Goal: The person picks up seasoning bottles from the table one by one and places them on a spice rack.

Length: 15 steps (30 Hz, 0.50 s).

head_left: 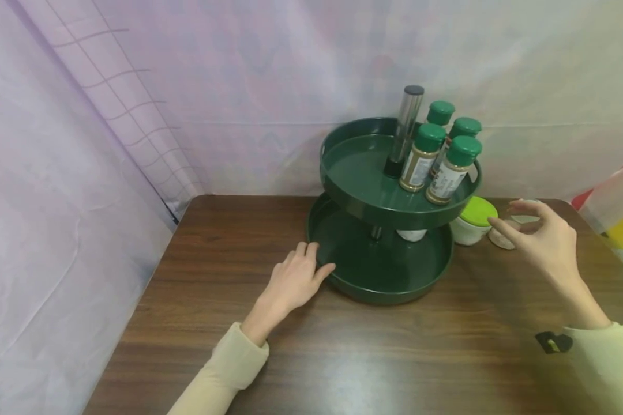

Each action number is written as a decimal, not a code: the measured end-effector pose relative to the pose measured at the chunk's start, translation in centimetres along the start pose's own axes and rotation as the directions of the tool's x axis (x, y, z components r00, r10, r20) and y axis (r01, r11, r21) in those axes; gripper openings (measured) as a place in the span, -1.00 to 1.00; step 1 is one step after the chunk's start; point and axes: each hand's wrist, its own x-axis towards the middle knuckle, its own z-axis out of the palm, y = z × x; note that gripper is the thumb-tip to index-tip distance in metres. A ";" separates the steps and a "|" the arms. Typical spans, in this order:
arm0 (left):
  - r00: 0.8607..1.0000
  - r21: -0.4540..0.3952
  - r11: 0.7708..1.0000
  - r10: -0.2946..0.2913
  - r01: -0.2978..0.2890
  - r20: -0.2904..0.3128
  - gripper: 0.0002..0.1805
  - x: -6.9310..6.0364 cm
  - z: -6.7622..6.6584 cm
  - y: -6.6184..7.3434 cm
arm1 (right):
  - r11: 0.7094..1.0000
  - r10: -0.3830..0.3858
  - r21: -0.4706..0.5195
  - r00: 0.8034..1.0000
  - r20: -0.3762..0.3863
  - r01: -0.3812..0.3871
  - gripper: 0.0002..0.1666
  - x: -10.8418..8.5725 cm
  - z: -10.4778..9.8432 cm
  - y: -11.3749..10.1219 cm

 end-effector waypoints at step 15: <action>1.000 -0.003 1.000 -0.019 0.019 0.021 -0.26 0.1 0.1 -0.1 | 0.990 0.104 -0.090 0.994 -0.042 -0.107 -0.19 1.5 -1.8 3.6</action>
